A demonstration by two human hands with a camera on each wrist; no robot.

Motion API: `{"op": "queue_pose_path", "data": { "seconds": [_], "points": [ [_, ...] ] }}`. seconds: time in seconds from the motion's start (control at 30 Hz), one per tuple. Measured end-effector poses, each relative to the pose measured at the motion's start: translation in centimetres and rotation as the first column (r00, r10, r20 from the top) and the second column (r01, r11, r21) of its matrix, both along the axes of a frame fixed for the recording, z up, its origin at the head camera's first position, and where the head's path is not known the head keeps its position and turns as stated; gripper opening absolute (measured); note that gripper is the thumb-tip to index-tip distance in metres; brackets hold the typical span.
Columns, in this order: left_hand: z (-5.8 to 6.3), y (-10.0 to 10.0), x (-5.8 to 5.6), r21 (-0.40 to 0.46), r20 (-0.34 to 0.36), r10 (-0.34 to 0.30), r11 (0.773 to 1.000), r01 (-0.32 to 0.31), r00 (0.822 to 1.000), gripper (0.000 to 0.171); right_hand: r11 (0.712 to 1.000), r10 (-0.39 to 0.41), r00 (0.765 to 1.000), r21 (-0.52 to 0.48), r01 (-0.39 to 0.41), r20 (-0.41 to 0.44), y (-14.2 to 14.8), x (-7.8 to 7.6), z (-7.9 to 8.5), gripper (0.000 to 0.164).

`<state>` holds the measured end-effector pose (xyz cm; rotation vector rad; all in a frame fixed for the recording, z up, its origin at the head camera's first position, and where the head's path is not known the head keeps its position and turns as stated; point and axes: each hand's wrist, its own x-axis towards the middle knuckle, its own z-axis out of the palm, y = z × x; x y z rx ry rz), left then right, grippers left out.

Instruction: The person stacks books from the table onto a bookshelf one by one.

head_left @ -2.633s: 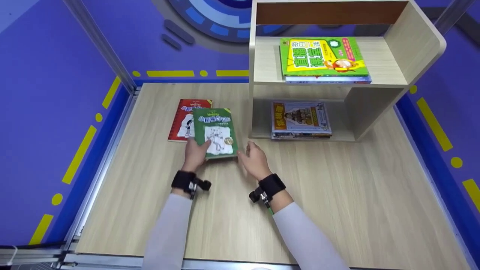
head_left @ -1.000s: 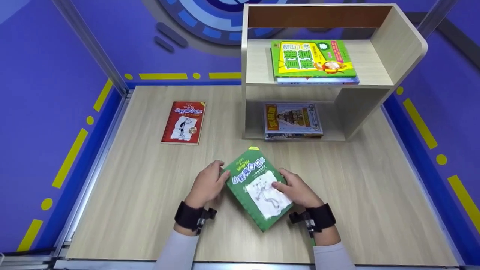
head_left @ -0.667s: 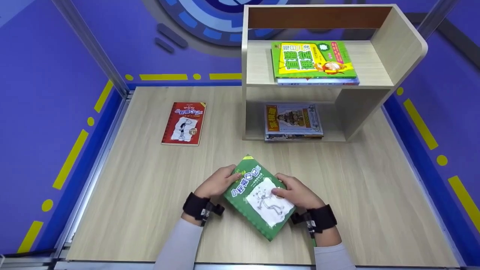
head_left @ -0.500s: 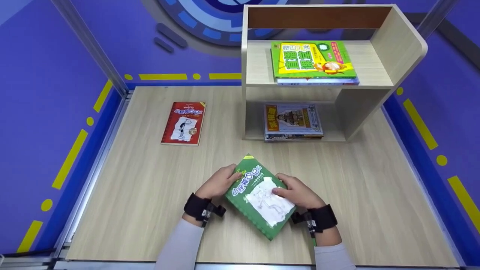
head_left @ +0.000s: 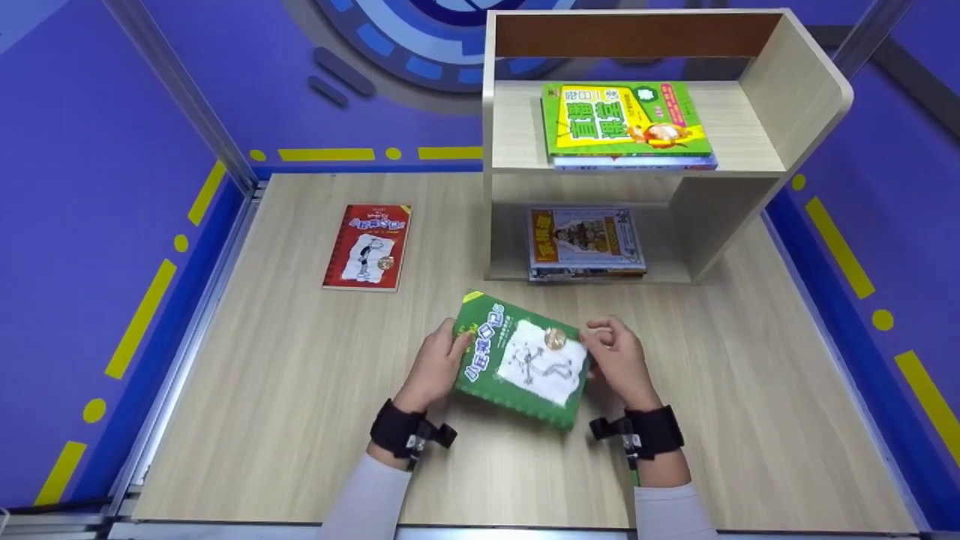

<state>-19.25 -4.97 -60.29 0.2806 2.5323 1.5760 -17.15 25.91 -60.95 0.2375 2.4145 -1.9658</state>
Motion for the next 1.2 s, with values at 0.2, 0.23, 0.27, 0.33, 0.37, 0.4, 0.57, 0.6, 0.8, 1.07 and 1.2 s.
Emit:
{"op": "queue_pose_path", "data": {
  "seconds": [0.2,0.23,0.27,0.33,0.37,0.4,0.57,0.6,0.8,1.07,1.2],
  "points": [
    [-0.3,1.9,1.6,0.082,-0.058,0.174,0.982,-0.168,0.983,0.02,0.984,-0.147,0.987,-0.09,0.152,0.056,-1.4,0.6,-0.1,0.023],
    [-0.4,2.3,1.7,0.088,-0.058,0.186,0.98,-0.181,0.981,0.02,0.987,-0.137,0.989,-0.081,0.141,0.06,-1.8,0.7,-0.2,0.025],
    [-0.5,2.6,1.9,0.088,-0.055,0.198,0.977,-0.192,0.979,0.02,0.99,-0.122,0.991,-0.067,0.126,0.059,-2.1,0.8,-0.3,0.027],
    [-0.7,3.1,2.0,0.083,-0.044,0.213,0.974,-0.209,0.976,0.02,0.995,-0.088,0.994,-0.034,0.09,0.057,-2.5,1.1,-0.5,0.03],
    [-0.9,3.3,2.1,0.079,-0.038,0.218,0.973,-0.215,0.975,0.02,0.997,-0.076,0.996,-0.022,0.077,0.056,-2.7,1.2,-0.7,0.03],
    [-0.9,3.5,2.1,0.077,-0.033,0.22,0.973,-0.217,0.975,0.02,0.998,-0.068,0.996,-0.014,0.069,0.05,-2.8,1.3,-0.8,0.03],
    [-1.0,3.8,2.0,0.084,-0.021,0.233,0.969,-0.23,0.972,0.021,0.996,-0.062,0.998,0.066,0.062,0.008,-3.0,1.3,-0.9,0.029],
    [-1.0,3.8,1.9,0.086,-0.02,0.235,0.969,-0.233,0.972,0.021,0.995,-0.061,0.998,0.074,0.061,0.003,-2.9,1.3,-0.9,0.029],
    [-0.9,3.8,2.1,0.166,0.024,0.255,0.952,-0.256,0.967,0.021,0.996,-0.07,0.998,0.059,0.07,-0.005,-2.8,1.4,-0.7,0.027],
    [-0.4,4.0,2.4,0.382,0.067,0.273,0.882,-0.278,0.96,0.027,0.99,-0.122,0.993,-0.067,0.122,0.007,-2.8,1.7,0.4,0.03],
    [-0.3,3.9,2.6,0.449,0.063,0.269,0.853,-0.268,0.961,0.036,0.986,-0.132,0.991,-0.094,0.135,0.032,-2.7,1.7,1.1,0.032]
  ]
}}
